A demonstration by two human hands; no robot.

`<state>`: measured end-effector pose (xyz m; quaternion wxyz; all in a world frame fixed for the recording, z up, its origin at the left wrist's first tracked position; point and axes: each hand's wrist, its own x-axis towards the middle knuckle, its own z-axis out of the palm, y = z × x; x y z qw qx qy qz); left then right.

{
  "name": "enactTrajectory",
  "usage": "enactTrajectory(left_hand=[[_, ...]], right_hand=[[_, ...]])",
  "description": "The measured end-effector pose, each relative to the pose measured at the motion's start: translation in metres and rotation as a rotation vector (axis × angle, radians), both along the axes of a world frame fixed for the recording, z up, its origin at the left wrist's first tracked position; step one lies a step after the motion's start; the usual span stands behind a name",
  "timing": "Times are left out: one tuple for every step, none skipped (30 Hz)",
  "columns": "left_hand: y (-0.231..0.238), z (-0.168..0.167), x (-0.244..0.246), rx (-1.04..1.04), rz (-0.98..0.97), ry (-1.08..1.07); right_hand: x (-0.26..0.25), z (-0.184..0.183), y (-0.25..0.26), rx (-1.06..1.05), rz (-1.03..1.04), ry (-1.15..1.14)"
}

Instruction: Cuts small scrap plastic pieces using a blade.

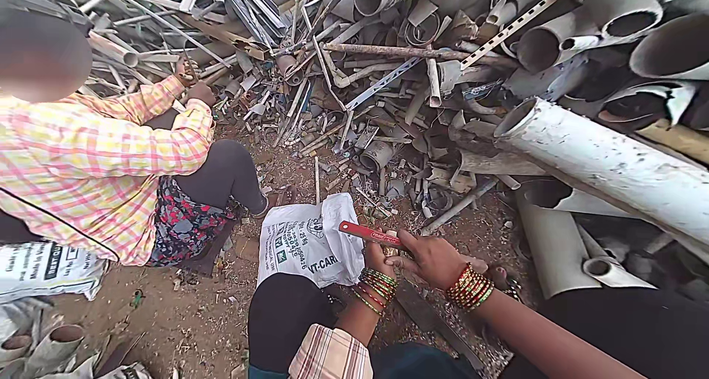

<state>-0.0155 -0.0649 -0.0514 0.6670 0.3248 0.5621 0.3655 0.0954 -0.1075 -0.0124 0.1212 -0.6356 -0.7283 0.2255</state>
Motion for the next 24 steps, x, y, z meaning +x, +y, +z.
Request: enactTrajectory(left_hand=[[0.000, -0.014, -0.003, 0.034, 0.063, -0.135], [0.001, -0.022, -0.003, 0.081, 0.107, -0.260], [0.002, -0.018, -0.001, 0.106, 0.148, -0.353], [0.003, -0.011, 0.000, 0.107, 0.156, -0.423], [0.003, -0.005, 0.000, 0.096, 0.154, -0.460], [0.003, 0.001, 0.001, 0.078, 0.156, -0.477], [0.002, 0.004, 0.002, 0.063, 0.160, -0.484], [0.002, 0.006, 0.005, 0.046, 0.175, -0.476], [0.002, 0.004, 0.008, 0.039, 0.187, -0.433], [0.001, -0.003, 0.007, 0.060, 0.163, -0.366], [0.001, -0.015, 0.003, 0.090, 0.118, -0.310], [0.001, -0.023, 0.002, 0.096, 0.100, -0.266], [0.002, -0.021, 0.002, 0.089, 0.094, -0.238], [0.002, -0.017, 0.002, 0.089, 0.086, -0.245], [0.001, -0.014, 0.001, 0.100, 0.088, -0.275], [-0.001, -0.011, 0.002, 0.102, 0.107, -0.317], [-0.002, -0.008, 0.002, 0.105, 0.128, -0.373], [-0.002, -0.004, 0.003, 0.093, 0.148, -0.428], [-0.002, -0.001, 0.003, 0.073, 0.166, -0.465], [-0.002, 0.002, 0.004, 0.050, 0.177, -0.483], [-0.002, 0.003, 0.006, 0.020, 0.190, -0.480], [-0.001, 0.002, 0.008, 0.006, 0.193, -0.441], [-0.001, 0.000, 0.009, 0.007, 0.188, -0.370], [-0.001, -0.002, 0.009, 0.024, 0.166, -0.307]], right_hand=[[-0.002, -0.002, -0.001, 0.011, -0.001, 0.007], [-0.003, -0.001, -0.002, -0.014, 0.003, 0.011], [-0.005, 0.002, -0.002, -0.049, 0.011, 0.016], [-0.006, 0.004, -0.002, -0.058, 0.016, 0.020], [-0.006, 0.004, -0.003, -0.040, 0.015, 0.031], [-0.005, 0.003, -0.005, 0.006, 0.010, 0.042], [-0.004, 0.000, -0.006, 0.078, -0.002, 0.055], [-0.003, -0.002, -0.008, 0.148, -0.024, 0.061], [-0.001, -0.003, -0.008, 0.219, -0.050, 0.063], [-0.001, -0.005, -0.007, 0.269, -0.066, 0.058], [-0.001, -0.008, -0.005, 0.295, -0.069, 0.045], [-0.001, -0.009, -0.004, 0.288, -0.062, 0.039], [-0.001, -0.008, -0.003, 0.255, -0.055, 0.036], [-0.001, -0.008, -0.003, 0.218, -0.051, 0.034], [-0.001, -0.010, -0.004, 0.202, -0.049, 0.036], [-0.003, -0.012, -0.006, 0.190, -0.050, 0.051], [-0.004, -0.013, -0.008, 0.187, -0.051, 0.060], [-0.006, -0.015, -0.008, 0.222, -0.055, 0.059], [-0.008, -0.018, -0.009, 0.297, -0.062, 0.051], [-0.008, -0.021, -0.009, 0.374, -0.069, 0.039], [-0.008, -0.025, -0.007, 0.477, -0.084, 0.016], [-0.007, -0.025, -0.006, 0.539, -0.101, -0.003], [-0.006, -0.023, -0.005, 0.557, -0.117, -0.022], [-0.004, -0.022, -0.003, 0.560, -0.130, -0.038]])
